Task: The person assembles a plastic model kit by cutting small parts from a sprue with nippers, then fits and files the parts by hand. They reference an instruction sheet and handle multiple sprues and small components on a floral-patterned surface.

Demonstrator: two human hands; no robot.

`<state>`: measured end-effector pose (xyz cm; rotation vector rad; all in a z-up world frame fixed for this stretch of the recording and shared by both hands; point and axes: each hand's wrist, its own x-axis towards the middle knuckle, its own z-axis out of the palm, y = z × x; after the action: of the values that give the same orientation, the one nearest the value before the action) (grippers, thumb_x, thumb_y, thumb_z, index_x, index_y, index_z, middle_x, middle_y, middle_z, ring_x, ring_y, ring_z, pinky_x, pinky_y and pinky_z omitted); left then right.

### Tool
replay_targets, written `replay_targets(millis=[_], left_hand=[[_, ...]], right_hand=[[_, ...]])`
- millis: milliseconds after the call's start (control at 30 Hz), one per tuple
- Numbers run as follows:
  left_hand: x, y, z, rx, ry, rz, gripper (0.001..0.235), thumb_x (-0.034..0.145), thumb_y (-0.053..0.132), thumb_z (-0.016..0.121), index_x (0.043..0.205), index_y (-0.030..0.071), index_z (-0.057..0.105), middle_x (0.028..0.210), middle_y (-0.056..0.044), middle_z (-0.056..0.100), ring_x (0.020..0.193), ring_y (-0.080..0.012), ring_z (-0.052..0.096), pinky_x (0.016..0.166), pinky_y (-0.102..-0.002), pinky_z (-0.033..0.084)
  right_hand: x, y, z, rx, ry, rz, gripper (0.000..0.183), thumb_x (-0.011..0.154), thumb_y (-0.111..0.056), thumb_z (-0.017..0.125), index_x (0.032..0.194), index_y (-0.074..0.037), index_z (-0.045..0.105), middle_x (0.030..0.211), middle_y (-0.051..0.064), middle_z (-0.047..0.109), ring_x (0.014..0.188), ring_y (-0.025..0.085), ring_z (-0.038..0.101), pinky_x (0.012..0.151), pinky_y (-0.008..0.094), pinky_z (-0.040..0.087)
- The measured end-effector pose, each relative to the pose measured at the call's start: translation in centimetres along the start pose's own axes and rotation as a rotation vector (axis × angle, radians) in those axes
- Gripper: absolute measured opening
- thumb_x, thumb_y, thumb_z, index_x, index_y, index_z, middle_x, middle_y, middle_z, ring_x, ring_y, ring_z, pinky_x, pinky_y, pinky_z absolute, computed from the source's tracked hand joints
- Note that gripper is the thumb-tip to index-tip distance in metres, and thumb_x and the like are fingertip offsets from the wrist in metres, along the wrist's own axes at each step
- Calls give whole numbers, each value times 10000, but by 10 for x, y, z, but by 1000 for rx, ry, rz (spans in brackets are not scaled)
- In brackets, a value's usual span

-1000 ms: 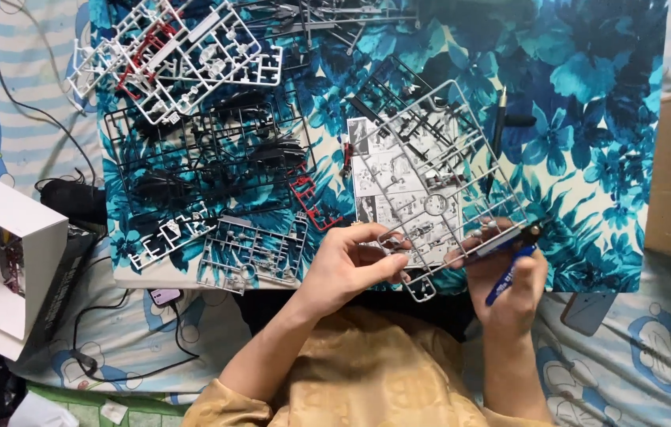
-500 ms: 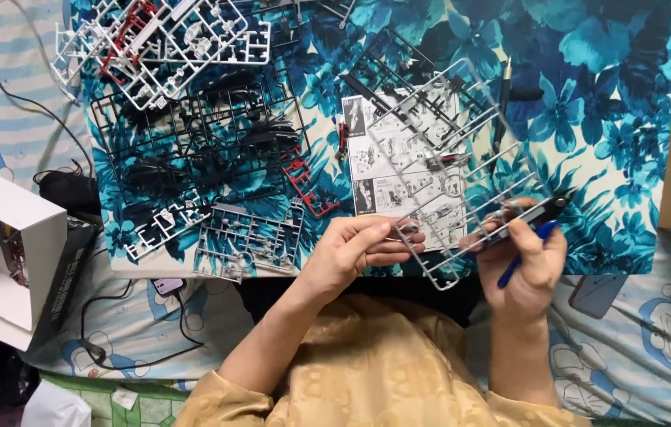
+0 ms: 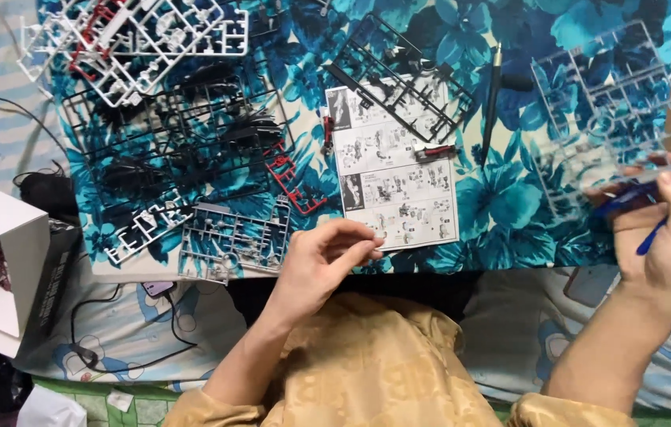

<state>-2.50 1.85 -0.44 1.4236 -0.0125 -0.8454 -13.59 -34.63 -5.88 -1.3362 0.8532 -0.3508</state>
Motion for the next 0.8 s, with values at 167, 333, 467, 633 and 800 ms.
replay_targets(millis=[167,333,467,633,800], left_hand=[[-3,3,-3,209,169,97,84,813,61,705,888,46,740,866,-73,759,810,-124,732,786,-203,606],[0,-1,-7,310,210,163,116,830,39,678,925,46,745,895,-66,759,832,-106,720,767,-190,591],[5,1,-1,326,230,142,89,835,66,679,916,31,690,892,-68,755,834,-115,736,817,-200,607],[14,-13,-2,417,263,267,46,814,60,719,860,62,724,772,-58,751,723,-102,720,664,-214,596],[21,-17,2,445,304,440,134,812,31,721,926,89,761,744,-91,751,679,-157,729,578,-253,576]], right_hand=[[-11,-16,-6,-373,-120,-29,391,1150,-216,368,1505,-55,333,1130,84,517,958,214,577,878,390,560],[-36,-26,2,-847,-11,-314,370,1199,-64,423,1556,15,363,1053,170,425,859,270,461,745,383,437],[-57,-43,68,-1103,-275,-445,587,907,-44,528,1453,119,389,1156,294,469,1052,394,446,913,499,374],[-67,-3,100,-1288,-325,-562,758,838,-163,554,1519,-47,242,978,192,458,889,349,431,800,466,361],[-75,-1,125,-1450,-119,-560,718,771,-166,594,1431,61,427,1090,177,441,924,371,439,773,459,361]])
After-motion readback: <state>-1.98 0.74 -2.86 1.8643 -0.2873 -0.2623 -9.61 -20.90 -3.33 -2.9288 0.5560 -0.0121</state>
